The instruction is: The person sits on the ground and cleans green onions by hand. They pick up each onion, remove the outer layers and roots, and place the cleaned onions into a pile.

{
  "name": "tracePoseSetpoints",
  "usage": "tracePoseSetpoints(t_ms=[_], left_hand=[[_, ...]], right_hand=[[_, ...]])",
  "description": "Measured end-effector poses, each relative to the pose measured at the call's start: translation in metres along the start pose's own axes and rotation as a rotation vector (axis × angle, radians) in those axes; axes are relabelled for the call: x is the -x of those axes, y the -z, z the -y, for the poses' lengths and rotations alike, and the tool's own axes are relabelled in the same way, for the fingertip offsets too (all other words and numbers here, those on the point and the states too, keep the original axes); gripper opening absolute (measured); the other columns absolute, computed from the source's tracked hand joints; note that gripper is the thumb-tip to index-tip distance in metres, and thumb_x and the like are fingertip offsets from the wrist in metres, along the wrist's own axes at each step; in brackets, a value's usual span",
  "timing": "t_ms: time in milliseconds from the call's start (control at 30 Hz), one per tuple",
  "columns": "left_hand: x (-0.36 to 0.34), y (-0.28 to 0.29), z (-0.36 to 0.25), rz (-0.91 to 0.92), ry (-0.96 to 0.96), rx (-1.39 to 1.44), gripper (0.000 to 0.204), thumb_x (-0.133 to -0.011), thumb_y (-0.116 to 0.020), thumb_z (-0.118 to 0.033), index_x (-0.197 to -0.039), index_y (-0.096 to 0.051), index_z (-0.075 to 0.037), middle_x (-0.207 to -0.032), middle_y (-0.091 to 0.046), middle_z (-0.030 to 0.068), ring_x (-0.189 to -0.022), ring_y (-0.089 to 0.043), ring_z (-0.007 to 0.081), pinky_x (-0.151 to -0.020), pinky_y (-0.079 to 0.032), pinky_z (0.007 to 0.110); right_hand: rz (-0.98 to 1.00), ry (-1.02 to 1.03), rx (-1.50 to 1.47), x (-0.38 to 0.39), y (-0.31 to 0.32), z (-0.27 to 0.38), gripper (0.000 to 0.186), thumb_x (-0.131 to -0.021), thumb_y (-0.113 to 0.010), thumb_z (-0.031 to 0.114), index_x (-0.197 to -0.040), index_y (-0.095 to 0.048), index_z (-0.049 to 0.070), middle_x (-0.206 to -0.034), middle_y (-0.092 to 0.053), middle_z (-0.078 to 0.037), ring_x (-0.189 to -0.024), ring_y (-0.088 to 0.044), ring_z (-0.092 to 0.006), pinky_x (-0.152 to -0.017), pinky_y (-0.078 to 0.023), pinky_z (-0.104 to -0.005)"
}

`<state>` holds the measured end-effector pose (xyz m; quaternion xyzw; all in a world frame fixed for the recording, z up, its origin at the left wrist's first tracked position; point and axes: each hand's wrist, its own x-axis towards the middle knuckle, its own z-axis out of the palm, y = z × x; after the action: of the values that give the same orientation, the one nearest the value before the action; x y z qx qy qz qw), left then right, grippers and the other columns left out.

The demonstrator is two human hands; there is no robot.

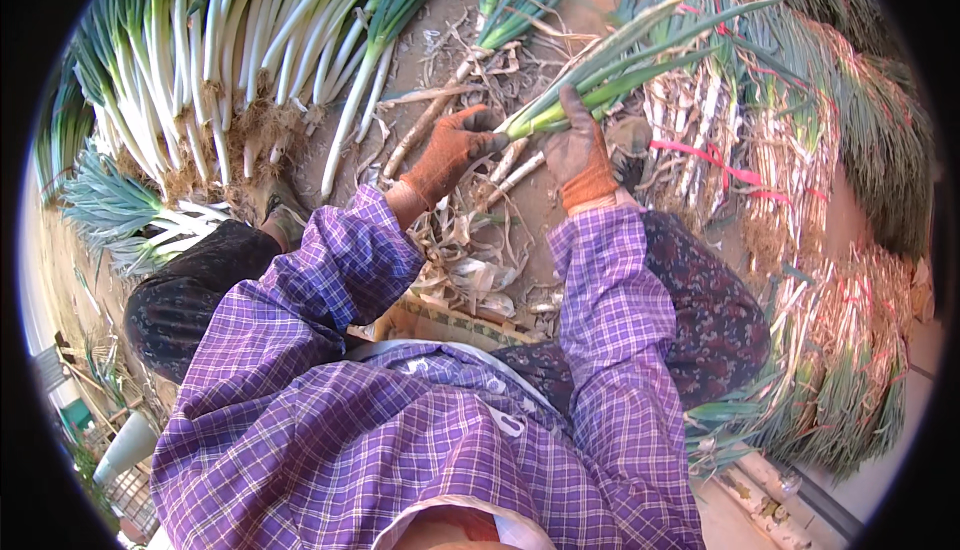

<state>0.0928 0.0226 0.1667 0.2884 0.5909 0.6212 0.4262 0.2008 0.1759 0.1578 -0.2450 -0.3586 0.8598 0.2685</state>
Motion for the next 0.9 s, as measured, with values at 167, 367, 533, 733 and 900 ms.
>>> tracePoseSetpoints(t_ms=[167,367,533,733,900], left_hand=[[0.004,-0.009,0.039,0.149,-0.133,-0.33,0.007,-0.082,-0.066,-0.007,-0.088,-0.065,-0.004,-0.08,-0.06,0.0035,-0.071,-0.059,0.0162,-0.061,-0.049,0.027],[0.027,0.049,0.105,-0.08,-0.085,-1.2,0.012,-0.082,-0.053,-0.008,-0.09,-0.061,-0.003,-0.077,-0.06,0.0255,-0.071,-0.061,0.0415,-0.065,-0.048,0.047],[0.081,0.129,0.123,0.114,0.416,-1.489,0.021,-0.081,-0.058,-0.017,-0.095,-0.069,-0.006,-0.097,-0.066,0.0212,-0.092,-0.064,0.0375,-0.08,-0.051,0.045],[0.081,0.114,0.095,0.161,0.508,-1.506,0.032,-0.083,-0.058,-0.023,-0.108,-0.065,-0.005,-0.105,-0.065,0.021,-0.097,-0.064,0.0359,-0.086,-0.05,0.043],[0.022,0.023,0.012,0.331,-0.02,-0.248,0.064,-0.089,-0.053,-0.05,-0.131,-0.047,-0.002,-0.131,-0.049,0.0197,-0.125,-0.043,0.0305,-0.106,-0.034,0.039]], right_hand=[[0.06,0.035,-0.243,0.024,0.028,0.0,0.043,-0.087,-0.066,0.031,-0.119,-0.051,0.006,-0.102,-0.062,-0.012,-0.096,-0.061,-0.0289,-0.087,-0.049,-0.0489],[-0.19,0.292,-0.236,0.034,0.053,0.082,0.049,-0.087,-0.064,0.034,-0.127,-0.045,0.012,-0.111,-0.057,-0.011,-0.099,-0.059,-0.0308,-0.089,-0.047,-0.0586],[-0.393,0.449,-0.183,0.028,0.104,0.158,0.049,-0.089,-0.059,0.041,-0.127,-0.042,0.013,-0.108,-0.054,-0.01,-0.095,-0.057,-0.0305,-0.088,-0.045,-0.0631],[-0.46,0.318,-0.222,0.021,0.133,0.127,0.042,-0.091,-0.056,0.041,-0.121,-0.048,0.012,-0.109,-0.056,-0.01,-0.095,-0.057,-0.0302,-0.086,-0.046,-0.0609],[-0.403,0.27,-0.273,-0.006,0.108,0.112,0.036,-0.09,-0.06,0.037,-0.115,-0.052,0.012,-0.105,-0.057,-0.011,-0.091,-0.057,-0.0306,-0.081,-0.047,-0.0596]])
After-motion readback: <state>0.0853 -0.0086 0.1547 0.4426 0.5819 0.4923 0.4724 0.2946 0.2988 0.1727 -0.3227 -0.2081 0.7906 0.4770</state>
